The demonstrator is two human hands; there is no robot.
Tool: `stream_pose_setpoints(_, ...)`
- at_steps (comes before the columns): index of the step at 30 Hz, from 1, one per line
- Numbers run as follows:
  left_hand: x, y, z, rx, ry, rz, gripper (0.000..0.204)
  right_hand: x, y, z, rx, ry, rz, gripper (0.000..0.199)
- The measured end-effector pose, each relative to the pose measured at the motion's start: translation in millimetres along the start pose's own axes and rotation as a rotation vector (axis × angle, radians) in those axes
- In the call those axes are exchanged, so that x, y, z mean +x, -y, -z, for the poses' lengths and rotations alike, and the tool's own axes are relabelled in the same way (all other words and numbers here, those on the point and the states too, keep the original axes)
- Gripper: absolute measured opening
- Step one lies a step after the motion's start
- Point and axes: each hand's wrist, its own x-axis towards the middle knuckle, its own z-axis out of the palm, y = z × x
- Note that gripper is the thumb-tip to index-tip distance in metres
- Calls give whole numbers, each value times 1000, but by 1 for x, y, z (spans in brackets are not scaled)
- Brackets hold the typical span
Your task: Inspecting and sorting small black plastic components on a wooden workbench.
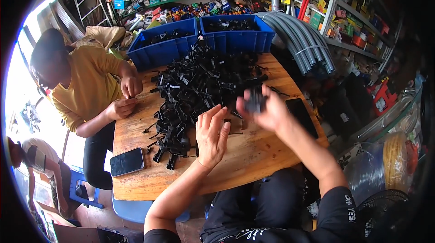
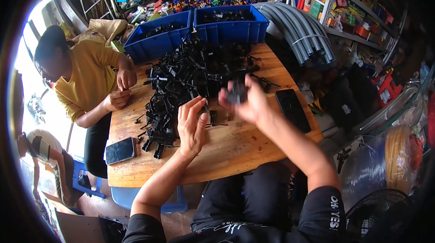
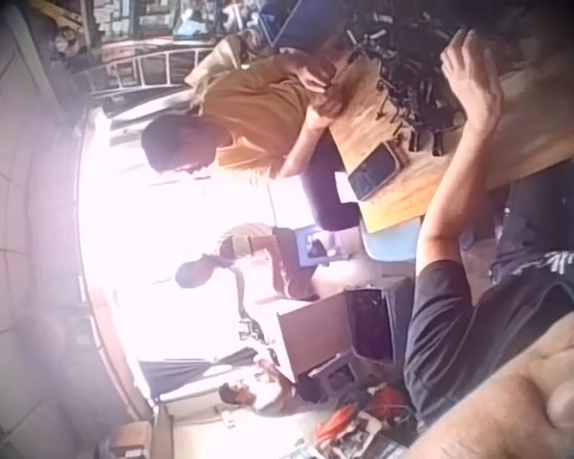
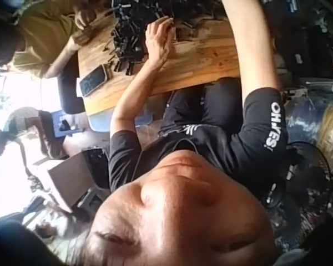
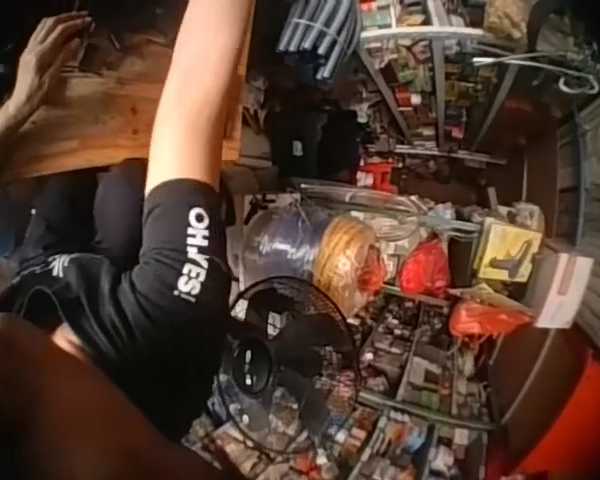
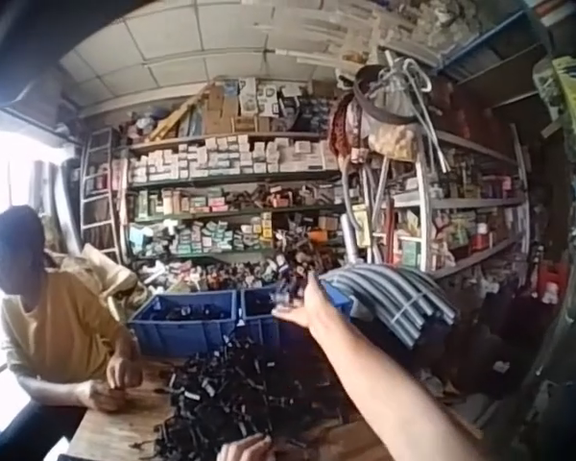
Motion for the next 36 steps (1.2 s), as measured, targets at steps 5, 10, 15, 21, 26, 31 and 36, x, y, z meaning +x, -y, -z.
stream_pose_setpoints(5, 3, 4, -12, -20, -30, -34, 28, 116, 115, -160, -402, -68, 514, 59)
stream_pose_setpoints(10, 6, 19, -2, -32, -105, -21, 25, 128, 98, -142, -912, -211, 818, 61)
stream_pose_setpoints(15, 5, 23, 0, -265, -135, 287, 18, 64, 42, -41, -1641, 164, 545, 26)
stream_pose_setpoints(21, 1, 23, -12, -365, -72, 395, 16, 16, -1, 44, -2288, 263, 949, 28)
stream_pose_setpoints(26, -7, 30, -13, -565, -22, 491, 19, 9, -1, 35, -2230, 283, 988, 28)
stream_pose_setpoints(31, 4, 14, -2, -647, 244, 787, 34, -13, -12, 14, -2253, 363, 1172, 28)
stream_pose_setpoints(36, 5, 16, -2, -661, 289, 813, 36, -17, -7, 10, -2386, 317, 1372, 29)
